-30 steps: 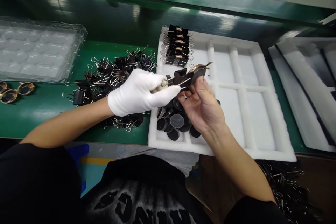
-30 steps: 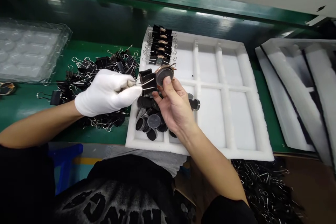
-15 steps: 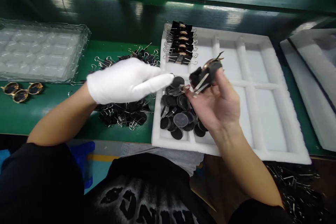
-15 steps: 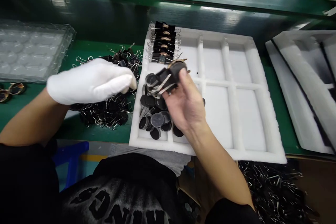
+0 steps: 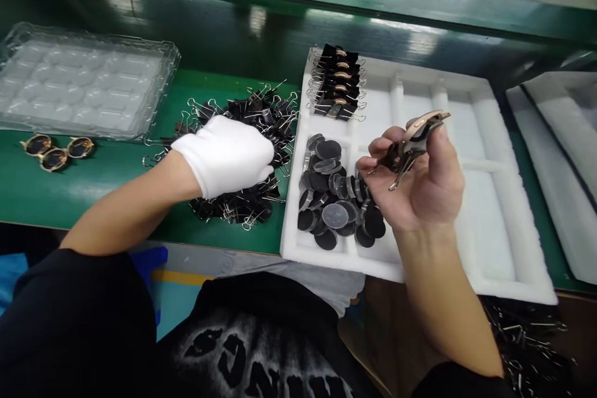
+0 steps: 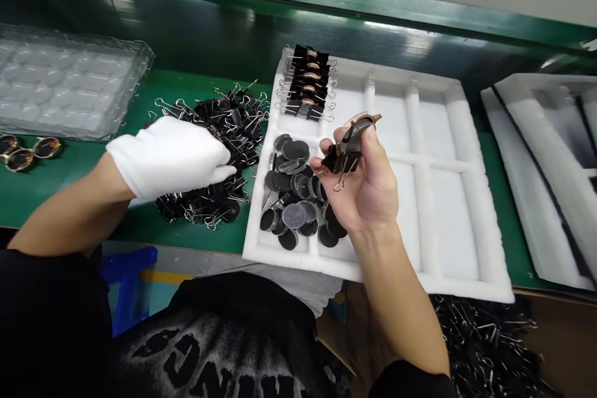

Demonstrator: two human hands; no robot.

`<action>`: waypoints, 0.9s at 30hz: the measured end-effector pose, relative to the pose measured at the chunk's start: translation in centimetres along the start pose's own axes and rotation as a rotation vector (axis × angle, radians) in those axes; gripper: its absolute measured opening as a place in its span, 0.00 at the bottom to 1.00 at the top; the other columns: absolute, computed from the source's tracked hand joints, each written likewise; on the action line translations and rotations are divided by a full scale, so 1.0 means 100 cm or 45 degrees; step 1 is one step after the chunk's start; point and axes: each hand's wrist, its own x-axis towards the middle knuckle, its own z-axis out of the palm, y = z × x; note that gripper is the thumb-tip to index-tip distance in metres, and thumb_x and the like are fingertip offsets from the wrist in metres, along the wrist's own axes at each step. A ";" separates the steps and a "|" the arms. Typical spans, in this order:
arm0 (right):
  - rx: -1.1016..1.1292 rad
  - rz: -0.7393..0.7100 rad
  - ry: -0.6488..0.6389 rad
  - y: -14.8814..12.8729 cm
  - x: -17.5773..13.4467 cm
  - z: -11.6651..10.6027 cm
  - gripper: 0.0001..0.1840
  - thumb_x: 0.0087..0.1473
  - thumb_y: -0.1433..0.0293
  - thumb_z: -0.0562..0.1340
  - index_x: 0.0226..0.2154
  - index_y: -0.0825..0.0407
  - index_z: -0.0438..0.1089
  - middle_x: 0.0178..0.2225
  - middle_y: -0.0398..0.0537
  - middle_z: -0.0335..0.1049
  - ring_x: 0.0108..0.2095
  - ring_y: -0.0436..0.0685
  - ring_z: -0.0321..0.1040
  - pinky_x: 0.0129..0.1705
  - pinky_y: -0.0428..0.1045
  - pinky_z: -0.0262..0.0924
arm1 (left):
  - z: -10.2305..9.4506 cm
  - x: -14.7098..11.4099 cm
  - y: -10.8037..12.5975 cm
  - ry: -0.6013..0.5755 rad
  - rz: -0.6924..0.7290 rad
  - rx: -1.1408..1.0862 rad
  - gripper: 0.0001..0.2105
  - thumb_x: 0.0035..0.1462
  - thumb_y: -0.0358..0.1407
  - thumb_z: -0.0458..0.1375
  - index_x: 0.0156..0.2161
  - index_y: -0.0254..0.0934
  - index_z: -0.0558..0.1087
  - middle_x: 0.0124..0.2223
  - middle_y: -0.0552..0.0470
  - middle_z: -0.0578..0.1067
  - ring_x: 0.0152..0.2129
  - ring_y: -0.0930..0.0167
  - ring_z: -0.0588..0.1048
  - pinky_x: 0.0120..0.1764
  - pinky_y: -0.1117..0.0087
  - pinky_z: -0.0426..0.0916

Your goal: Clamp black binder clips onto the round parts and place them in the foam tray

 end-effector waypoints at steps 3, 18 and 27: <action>-0.151 -0.061 -0.094 0.001 -0.002 -0.003 0.12 0.61 0.47 0.65 0.38 0.33 0.79 0.47 0.43 0.76 0.49 0.61 0.75 0.41 0.56 0.74 | -0.011 -0.003 -0.022 0.123 0.103 -0.033 0.20 0.55 0.46 0.60 0.17 0.39 0.65 0.14 0.55 0.56 0.18 0.67 0.68 0.33 0.66 0.64; -0.409 -0.293 -0.443 0.010 -0.020 0.017 0.08 0.54 0.64 0.76 0.39 0.41 0.83 0.37 0.47 0.82 0.42 0.60 0.79 0.42 0.58 0.79 | -0.011 0.002 0.043 0.599 0.142 -0.211 0.24 0.66 0.53 0.53 0.24 0.39 0.68 0.19 0.54 0.65 0.19 0.72 0.66 0.28 0.67 0.51; -0.295 -0.279 -0.455 0.009 -0.024 0.019 0.06 0.55 0.63 0.75 0.38 0.38 0.84 0.56 0.47 0.79 0.53 0.68 0.79 0.47 0.65 0.80 | -0.002 0.013 0.031 0.464 0.244 -0.460 0.21 0.54 0.57 0.59 0.26 0.41 0.72 0.19 0.56 0.67 0.22 0.70 0.72 0.29 0.68 0.58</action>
